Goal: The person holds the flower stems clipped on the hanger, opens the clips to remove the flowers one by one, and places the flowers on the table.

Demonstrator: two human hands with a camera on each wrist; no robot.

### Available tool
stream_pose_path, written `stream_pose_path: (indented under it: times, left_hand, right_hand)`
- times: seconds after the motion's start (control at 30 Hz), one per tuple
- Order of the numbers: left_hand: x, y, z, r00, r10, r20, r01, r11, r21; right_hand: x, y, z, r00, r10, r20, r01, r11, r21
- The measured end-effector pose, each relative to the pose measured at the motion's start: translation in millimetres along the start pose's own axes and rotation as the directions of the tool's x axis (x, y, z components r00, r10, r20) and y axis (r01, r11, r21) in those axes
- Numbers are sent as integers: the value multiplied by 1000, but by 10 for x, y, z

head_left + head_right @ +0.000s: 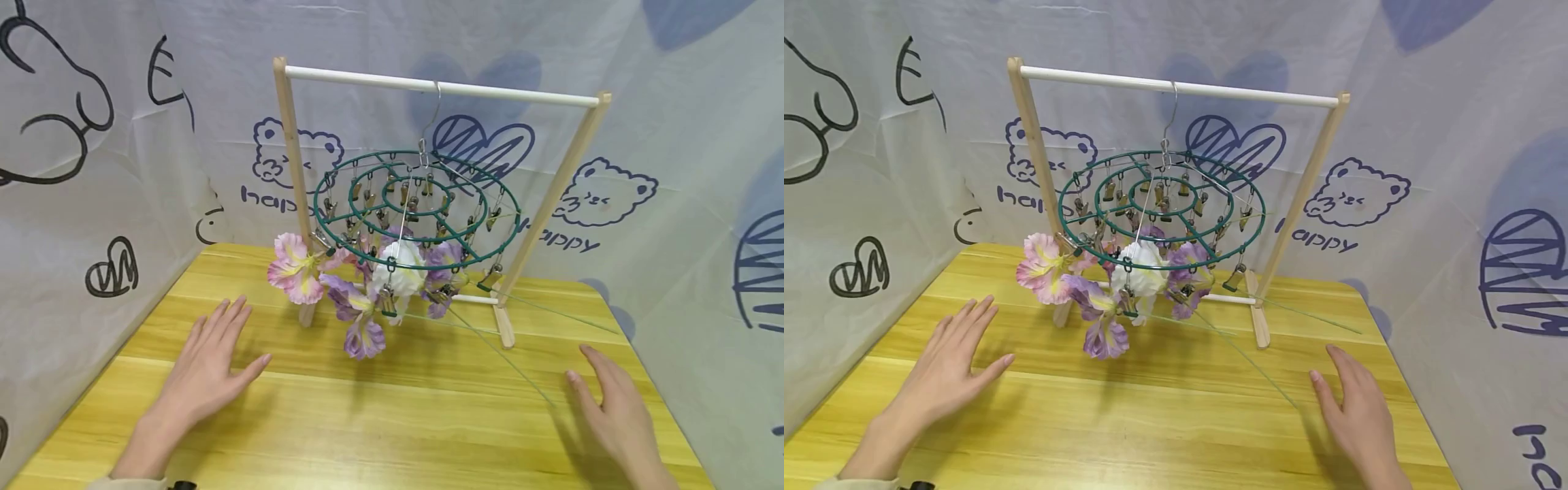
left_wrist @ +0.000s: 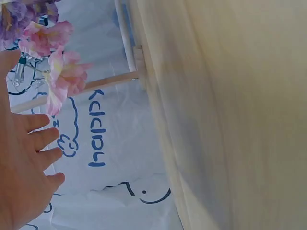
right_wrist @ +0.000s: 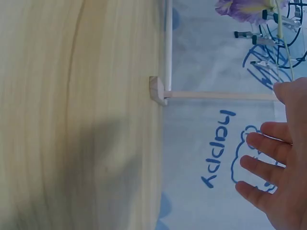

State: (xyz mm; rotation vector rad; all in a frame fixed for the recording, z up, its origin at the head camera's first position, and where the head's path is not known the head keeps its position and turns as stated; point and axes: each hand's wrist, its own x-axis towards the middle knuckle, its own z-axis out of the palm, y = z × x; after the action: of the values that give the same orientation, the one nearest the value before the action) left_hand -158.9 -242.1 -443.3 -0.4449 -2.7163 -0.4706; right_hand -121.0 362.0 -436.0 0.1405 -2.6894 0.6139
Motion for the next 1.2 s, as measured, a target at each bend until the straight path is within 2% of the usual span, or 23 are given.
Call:
stream_pose_path:
  times: [0.13,0.27,0.4,0.5,0.63,0.77,0.9,1.2]
  left_hand:
    - [18,49,-6,998,33,-52,-34,999,-14]
    - [50,92,-10,989,77,-128,-82,996,-35]
    - [100,150,-22,977,99,-187,-114,991,-73]
    - [144,204,-33,968,111,-226,-136,986,-96]
    - [215,299,-42,942,146,-301,-192,973,-130]
    - [293,430,-34,910,183,-373,-258,952,-163]
    - [352,585,-16,888,206,-411,-304,933,-190]
    - [478,933,19,843,276,-461,-404,891,-205]
  right_hand:
    - [2,-88,-21,997,-15,-74,17,999,33]
    - [-4,-178,-24,985,-40,-166,49,997,51]
    - [-3,-265,-20,955,-99,-280,130,987,95]
    - [11,-336,-37,929,-150,-337,204,970,130]
    - [34,-428,-74,907,-179,-380,251,957,146]
    - [91,-506,-96,874,-215,-436,302,943,141]
    - [188,-586,-115,842,-254,-476,354,926,131]
    - [409,-764,-173,844,-264,-467,381,907,176]
